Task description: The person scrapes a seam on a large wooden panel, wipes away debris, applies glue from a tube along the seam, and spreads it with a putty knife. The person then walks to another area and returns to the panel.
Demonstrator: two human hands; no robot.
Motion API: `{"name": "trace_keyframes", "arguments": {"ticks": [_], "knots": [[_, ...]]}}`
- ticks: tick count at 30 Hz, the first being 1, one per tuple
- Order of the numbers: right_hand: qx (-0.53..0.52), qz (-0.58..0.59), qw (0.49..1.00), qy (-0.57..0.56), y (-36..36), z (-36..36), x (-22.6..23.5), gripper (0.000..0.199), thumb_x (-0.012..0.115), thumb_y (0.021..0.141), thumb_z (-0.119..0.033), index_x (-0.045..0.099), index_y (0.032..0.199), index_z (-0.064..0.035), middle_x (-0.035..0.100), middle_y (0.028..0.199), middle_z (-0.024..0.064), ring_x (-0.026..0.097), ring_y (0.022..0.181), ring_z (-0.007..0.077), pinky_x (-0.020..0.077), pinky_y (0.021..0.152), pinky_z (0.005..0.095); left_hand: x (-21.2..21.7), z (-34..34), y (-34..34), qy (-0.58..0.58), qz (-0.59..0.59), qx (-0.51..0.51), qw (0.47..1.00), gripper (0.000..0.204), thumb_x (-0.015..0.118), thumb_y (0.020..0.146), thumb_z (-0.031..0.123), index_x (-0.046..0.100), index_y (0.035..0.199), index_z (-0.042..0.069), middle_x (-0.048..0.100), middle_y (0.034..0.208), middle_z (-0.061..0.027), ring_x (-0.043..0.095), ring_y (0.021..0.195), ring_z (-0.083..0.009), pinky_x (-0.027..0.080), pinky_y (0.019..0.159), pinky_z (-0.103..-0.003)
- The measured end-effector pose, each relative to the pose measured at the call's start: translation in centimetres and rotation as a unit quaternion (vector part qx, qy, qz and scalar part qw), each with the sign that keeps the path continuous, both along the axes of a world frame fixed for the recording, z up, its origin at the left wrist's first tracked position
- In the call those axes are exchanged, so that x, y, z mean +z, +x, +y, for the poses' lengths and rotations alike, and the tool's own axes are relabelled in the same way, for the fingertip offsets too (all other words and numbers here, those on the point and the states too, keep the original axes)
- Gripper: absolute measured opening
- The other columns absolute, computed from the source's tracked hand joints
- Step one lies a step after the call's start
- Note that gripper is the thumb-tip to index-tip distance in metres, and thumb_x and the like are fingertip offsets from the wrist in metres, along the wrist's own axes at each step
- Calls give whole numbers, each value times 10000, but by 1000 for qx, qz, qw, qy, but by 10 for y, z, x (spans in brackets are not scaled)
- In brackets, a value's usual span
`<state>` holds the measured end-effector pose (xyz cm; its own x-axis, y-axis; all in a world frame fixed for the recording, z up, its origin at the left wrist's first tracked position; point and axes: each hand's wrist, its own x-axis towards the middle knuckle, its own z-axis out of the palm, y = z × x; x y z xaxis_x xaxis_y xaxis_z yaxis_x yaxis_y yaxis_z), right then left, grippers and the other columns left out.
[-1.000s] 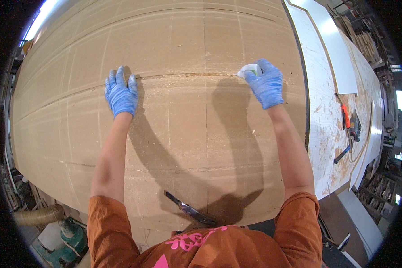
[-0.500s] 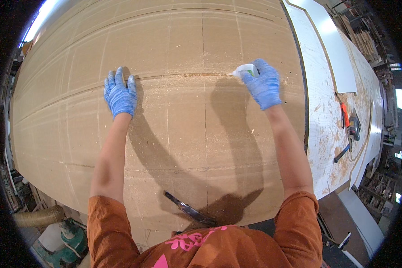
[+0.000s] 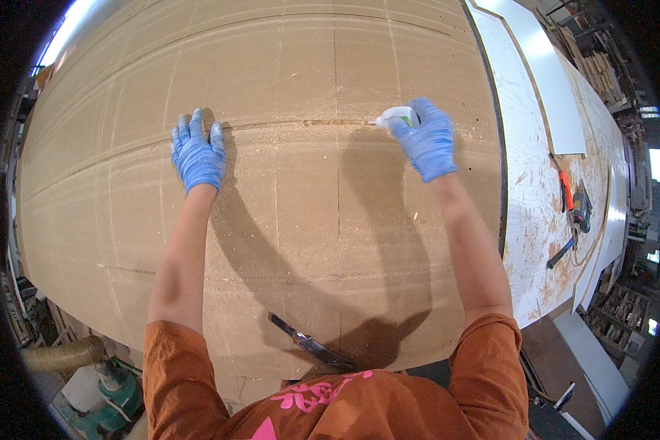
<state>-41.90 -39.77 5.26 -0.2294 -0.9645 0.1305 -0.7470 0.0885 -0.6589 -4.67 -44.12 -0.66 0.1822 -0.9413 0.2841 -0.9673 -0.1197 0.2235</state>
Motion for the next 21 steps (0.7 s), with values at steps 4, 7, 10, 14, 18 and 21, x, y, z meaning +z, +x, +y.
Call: {"name": "trace_keyframes", "arguments": {"ticks": [4,7,10,14,18,21], "knots": [[11,-23,1000,8,15,-1,2,207,743,752,-166,642,879,-37,661,783,124,641,715,189,510,664,328,0,0,0,2,2,-1,1000,553,508,913,450,443,1389,179,363,1463,-176,306,1361,-387,213,1118,-513],[6,-33,999,-1,17,-1,0,208,734,754,-156,640,895,-37,658,783,119,637,714,183,502,656,325,-1,-1,0,-1,0,-2,1000,552,510,912,449,443,1389,178,361,1464,-177,305,1362,-387,213,1119,-513],[4,-49,999,-10,12,-1,0,209,732,756,-154,637,900,-36,661,794,117,640,723,181,507,666,320,-1,-1,1,-1,2,-2,1000,552,510,913,450,444,1388,179,361,1464,-178,302,1363,-389,211,1119,-513],[8,-59,998,-5,-7,0,-5,204,730,761,-153,634,898,-37,665,807,118,644,731,184,514,681,318,-1,-1,1,-3,9,-6,1000,549,509,915,450,446,1387,178,364,1461,-180,300,1363,-393,208,1121,-512],[-20,-13,1000,6,-4,5,4,196,724,761,-147,633,895,-36,665,796,119,643,720,184,510,668,316,-2,0,1,-6,7,-7,1000,552,513,913,454,445,1386,177,365,1459,-183,303,1360,-395,207,1120,-513],[-17,-11,1000,-7,-8,5,4,188,722,760,-144,630,883,-36,664,784,120,641,710,183,507,658,315,0,0,1,-3,11,-8,1000,555,516,912,457,445,1386,177,364,1460,-183,303,1360,-394,207,1120,-514]]}}
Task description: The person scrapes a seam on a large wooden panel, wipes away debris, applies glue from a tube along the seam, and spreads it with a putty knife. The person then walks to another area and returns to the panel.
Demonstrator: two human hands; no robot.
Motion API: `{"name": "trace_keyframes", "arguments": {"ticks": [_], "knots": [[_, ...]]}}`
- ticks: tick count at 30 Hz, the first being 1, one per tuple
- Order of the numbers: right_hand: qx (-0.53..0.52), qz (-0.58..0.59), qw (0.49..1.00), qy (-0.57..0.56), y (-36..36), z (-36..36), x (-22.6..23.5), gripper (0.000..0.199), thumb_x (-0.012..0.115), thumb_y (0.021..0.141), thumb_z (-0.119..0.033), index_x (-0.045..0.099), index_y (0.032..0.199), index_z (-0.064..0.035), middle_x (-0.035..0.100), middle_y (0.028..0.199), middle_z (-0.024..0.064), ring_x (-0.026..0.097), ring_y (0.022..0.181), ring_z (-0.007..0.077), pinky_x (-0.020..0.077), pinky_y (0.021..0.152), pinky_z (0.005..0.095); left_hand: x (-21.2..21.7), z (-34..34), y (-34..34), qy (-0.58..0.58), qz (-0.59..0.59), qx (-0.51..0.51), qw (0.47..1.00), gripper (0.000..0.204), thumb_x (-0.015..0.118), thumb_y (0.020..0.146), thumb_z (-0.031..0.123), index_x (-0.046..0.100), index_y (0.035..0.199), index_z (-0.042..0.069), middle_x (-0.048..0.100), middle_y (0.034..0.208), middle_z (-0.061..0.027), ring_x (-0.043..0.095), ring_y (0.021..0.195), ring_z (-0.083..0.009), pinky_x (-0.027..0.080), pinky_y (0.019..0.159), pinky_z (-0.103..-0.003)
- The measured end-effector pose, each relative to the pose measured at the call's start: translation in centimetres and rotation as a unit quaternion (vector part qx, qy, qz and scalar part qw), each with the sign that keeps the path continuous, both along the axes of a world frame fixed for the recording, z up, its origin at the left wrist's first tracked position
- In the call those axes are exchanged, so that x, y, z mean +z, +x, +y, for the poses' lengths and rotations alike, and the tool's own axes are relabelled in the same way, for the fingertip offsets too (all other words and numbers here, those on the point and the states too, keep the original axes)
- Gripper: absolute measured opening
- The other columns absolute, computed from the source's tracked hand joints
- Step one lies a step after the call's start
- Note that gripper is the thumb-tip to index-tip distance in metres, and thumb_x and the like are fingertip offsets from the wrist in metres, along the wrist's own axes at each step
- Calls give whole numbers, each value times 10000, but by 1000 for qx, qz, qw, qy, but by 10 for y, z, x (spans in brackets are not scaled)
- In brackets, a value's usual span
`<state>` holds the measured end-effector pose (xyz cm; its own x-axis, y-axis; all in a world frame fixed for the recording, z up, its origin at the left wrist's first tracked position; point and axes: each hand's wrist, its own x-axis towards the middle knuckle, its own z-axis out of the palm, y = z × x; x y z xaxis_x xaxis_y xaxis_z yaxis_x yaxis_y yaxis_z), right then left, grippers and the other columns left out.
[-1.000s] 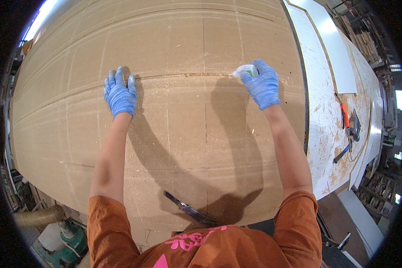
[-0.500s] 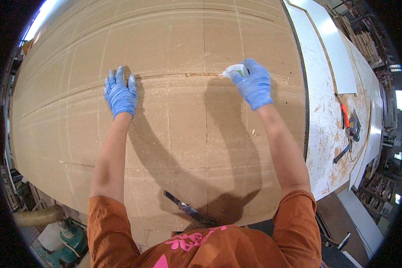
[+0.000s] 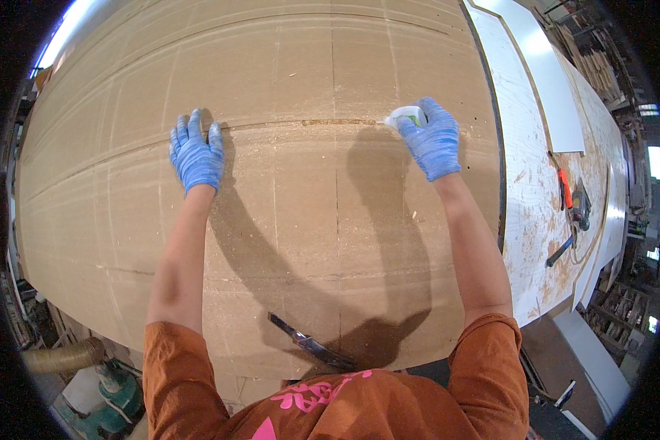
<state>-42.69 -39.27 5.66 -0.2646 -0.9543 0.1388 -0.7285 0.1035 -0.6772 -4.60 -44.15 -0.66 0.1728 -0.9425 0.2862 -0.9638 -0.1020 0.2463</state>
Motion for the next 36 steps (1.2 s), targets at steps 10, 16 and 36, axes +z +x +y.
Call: {"name": "trace_keyframes", "arguments": {"ticks": [10,16,36], "knots": [[-13,-8,1000,-16,-13,3,-6,191,730,754,-150,620,857,-33,656,764,116,634,697,180,500,647,316,-2,0,1,-8,2,-1,1000,548,534,902,440,458,1375,174,371,1456,-176,313,1352,-395,214,1116,-517],[-16,-5,1000,-19,-19,5,-6,180,725,759,-144,615,849,-34,651,757,119,630,686,183,497,638,317,-3,0,1,-12,-1,-2,1000,541,539,901,429,462,1373,176,372,1456,-175,315,1350,-395,217,1114,-519],[-29,13,999,-38,-32,14,2,153,711,759,-129,611,822,-32,632,718,104,602,650,164,488,610,312,-1,0,0,-10,-3,1,1000,533,540,904,422,470,1366,166,379,1450,-175,321,1346,-398,227,1111,-513]]}}
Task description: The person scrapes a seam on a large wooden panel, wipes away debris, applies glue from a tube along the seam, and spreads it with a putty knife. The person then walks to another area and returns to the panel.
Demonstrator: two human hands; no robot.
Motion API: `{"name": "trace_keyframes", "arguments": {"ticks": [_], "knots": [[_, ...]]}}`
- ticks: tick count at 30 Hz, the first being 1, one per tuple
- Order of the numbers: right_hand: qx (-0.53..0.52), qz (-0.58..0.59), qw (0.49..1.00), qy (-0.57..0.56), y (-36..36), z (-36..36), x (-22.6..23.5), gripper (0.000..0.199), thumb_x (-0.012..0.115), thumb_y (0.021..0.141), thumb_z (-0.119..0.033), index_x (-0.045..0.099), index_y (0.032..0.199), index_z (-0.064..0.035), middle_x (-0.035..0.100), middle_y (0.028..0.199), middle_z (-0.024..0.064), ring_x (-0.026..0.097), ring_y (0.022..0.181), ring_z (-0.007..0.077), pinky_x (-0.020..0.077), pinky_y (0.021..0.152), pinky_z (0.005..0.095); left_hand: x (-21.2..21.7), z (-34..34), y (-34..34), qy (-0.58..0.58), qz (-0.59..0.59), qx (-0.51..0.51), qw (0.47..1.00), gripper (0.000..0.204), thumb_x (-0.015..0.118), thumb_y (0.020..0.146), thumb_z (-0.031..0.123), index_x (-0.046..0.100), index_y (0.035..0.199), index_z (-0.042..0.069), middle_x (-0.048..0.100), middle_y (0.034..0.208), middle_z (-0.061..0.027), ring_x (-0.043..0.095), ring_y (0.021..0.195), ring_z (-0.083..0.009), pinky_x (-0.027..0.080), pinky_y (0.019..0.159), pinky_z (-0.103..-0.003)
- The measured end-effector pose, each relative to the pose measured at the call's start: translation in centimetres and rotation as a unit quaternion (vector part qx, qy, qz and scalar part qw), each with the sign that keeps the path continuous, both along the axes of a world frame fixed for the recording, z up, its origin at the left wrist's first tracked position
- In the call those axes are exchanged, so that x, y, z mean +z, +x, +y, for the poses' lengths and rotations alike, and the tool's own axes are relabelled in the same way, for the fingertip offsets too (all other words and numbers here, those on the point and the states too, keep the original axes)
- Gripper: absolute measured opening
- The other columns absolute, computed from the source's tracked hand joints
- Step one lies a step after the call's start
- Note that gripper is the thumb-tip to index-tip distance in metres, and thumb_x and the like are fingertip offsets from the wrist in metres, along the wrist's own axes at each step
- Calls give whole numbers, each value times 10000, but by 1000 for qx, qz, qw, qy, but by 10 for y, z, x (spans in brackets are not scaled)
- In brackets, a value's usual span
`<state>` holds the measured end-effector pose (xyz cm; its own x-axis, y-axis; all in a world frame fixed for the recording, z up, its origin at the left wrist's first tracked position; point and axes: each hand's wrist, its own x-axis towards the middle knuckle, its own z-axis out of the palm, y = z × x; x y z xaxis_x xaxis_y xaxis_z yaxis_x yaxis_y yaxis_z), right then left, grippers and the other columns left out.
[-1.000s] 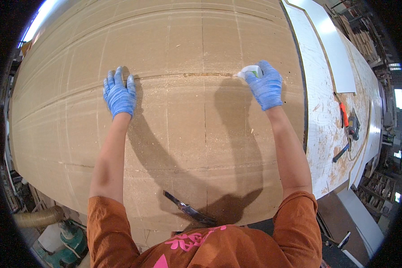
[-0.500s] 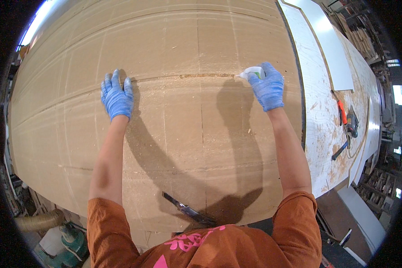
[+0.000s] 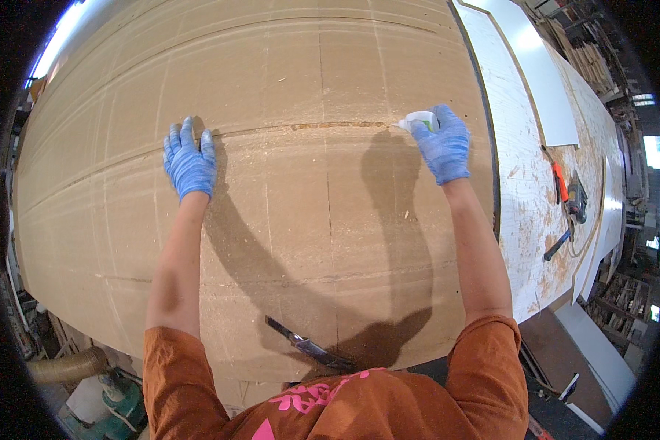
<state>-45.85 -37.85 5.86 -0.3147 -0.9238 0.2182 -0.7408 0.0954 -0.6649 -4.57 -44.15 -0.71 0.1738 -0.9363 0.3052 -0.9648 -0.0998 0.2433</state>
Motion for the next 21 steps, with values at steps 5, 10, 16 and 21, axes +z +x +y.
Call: {"name": "trace_keyframes", "arguments": {"ticks": [5,10,16,21], "knots": [[-8,12,1000,2,-1,-1,-1,164,712,760,-135,599,814,-29,633,724,117,610,656,173,490,619,316,-2,-1,1,-2,-4,1,1000,534,537,905,422,466,1370,168,374,1455,-173,320,1348,-396,223,1112,-514],[-6,14,1000,4,-10,1,-1,169,713,755,-136,604,827,-29,640,741,131,626,671,192,495,635,322,-3,-1,1,1,-4,2,1000,534,531,908,424,462,1372,169,372,1457,-170,318,1350,-394,219,1115,-515],[-12,23,1000,2,-14,3,-1,176,714,752,-134,613,849,-27,636,740,130,632,683,197,498,640,320,-3,-1,2,2,-5,1,1000,534,525,912,429,458,1376,173,372,1458,-167,316,1352,-390,217,1115,-516],[-25,49,998,0,-16,5,0,195,725,749,-137,606,856,-23,633,740,127,632,688,196,500,643,322,-1,1,0,-4,-28,5,1000,527,519,917,425,464,1373,166,390,1451,-166,338,1342,-383,248,1107,-494]]}}
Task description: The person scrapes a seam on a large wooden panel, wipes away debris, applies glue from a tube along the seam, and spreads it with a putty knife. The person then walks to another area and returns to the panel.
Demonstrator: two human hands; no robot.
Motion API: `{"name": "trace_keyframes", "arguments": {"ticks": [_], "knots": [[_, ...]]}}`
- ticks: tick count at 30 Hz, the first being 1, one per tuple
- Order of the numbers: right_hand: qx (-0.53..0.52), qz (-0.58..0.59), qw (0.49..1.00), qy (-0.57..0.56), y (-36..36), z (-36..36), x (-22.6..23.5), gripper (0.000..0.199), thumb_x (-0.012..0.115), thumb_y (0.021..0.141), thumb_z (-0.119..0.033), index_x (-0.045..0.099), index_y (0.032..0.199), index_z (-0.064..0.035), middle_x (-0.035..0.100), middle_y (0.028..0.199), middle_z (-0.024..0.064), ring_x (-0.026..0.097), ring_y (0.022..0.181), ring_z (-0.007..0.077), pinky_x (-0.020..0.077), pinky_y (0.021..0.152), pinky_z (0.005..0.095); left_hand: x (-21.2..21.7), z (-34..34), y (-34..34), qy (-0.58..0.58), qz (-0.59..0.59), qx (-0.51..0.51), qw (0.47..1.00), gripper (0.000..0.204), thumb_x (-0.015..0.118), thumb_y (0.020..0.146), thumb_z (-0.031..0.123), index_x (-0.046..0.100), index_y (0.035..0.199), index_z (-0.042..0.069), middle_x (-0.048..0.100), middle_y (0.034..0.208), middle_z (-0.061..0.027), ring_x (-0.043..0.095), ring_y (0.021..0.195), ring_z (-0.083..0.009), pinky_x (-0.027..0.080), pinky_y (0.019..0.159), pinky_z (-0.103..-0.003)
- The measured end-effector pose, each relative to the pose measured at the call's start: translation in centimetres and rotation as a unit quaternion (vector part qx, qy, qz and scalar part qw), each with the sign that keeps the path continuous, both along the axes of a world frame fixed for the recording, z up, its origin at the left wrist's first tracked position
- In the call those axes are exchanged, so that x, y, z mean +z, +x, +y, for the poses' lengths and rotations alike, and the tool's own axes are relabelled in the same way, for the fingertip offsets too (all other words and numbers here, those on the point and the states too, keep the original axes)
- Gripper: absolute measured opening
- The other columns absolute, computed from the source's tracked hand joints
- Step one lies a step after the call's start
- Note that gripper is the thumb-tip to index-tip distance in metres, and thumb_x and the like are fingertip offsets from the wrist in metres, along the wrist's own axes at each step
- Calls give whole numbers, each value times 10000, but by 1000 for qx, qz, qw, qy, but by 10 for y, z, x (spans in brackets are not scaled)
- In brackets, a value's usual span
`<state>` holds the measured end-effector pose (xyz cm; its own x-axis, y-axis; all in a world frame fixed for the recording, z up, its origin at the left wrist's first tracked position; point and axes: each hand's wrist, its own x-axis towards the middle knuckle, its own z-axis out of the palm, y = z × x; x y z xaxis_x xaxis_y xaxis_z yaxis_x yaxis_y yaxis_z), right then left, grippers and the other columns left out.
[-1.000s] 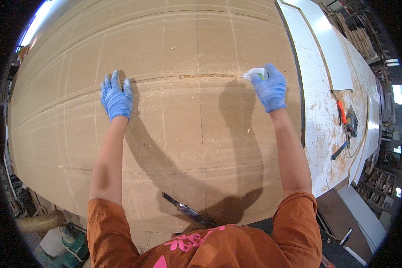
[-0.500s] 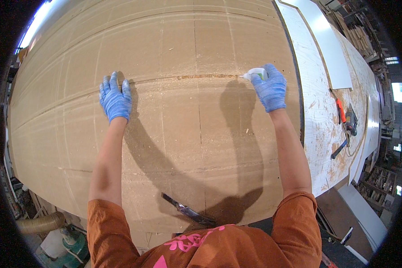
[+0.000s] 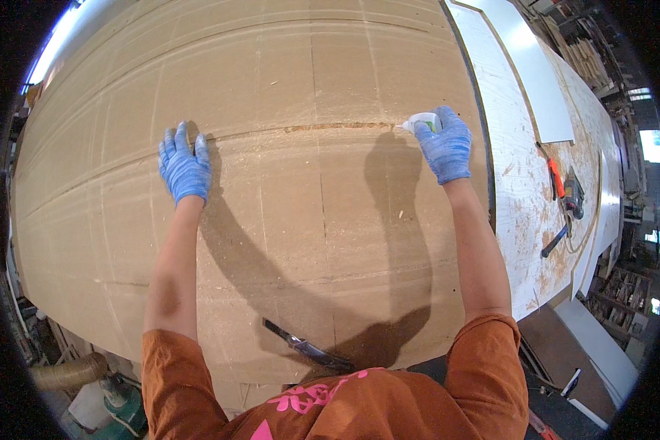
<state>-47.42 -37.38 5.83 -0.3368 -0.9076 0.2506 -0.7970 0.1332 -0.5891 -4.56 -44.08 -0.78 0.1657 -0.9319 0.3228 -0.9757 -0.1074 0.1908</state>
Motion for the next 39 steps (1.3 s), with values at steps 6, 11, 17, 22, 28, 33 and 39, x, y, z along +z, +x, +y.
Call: {"name": "trace_keyframes", "arguments": {"ticks": [6,11,17,22,28,33,39], "knots": [[16,-32,999,1,-1,1,0,193,725,755,-136,601,850,-23,635,747,120,624,691,182,495,637,321,-1,-2,1,8,20,-2,1000,533,528,913,421,458,1378,170,371,1460,-170,318,1352,-392,221,1112,-514],[24,-55,998,0,8,0,-2,161,708,762,-117,598,835,-25,639,750,121,618,696,159,488,632,313,0,-1,2,9,20,-3,1000,533,530,911,419,459,1377,171,373,1459,-171,316,1352,-394,223,1111,-514],[18,-61,998,-29,-15,1,-14,167,707,766,-142,601,828,-29,639,735,126,623,662,179,491,612,321,1,-2,-1,9,29,-5,1000,528,530,912,419,460,1375,175,371,1460,-172,312,1354,-395,218,1115,-511],[-1,-17,1000,-16,-15,4,-7,186,711,767,-174,605,829,-34,640,714,132,634,645,207,496,602,328,0,-2,1,10,26,-3,1000,529,529,913,420,459,1376,173,370,1461,-171,309,1357,-391,215,1117,-509],[-3,-20,999,-28,-12,6,-5,170,711,770,-166,604,812,-41,628,701,120,626,650,182,497,600,327,-2,-2,2,8,17,-2,1000,534,521,916,427,456,1378,168,371,1461,-169,310,1358,-384,216,1118,-508],[3,-20,999,-38,-18,6,-8,164,710,768,-148,597,810,-37,624,707,110,608,647,166,491,600,321,3,0,-2,14,-11,6,1000,521,507,927,416,458,1377,156,392,1452,-161,333,1350,-376,255,1110,-473],[-2,-28,999,-41,-23,8,-7,170,711,765,-149,597,814,-33,627,719,114,608,648,177,485,600,318,-1,-2,2,14,16,0,1000,536,521,915,429,456,1378,166,369,1463,-163,313,1356,-383,217,1118,-510]]}}
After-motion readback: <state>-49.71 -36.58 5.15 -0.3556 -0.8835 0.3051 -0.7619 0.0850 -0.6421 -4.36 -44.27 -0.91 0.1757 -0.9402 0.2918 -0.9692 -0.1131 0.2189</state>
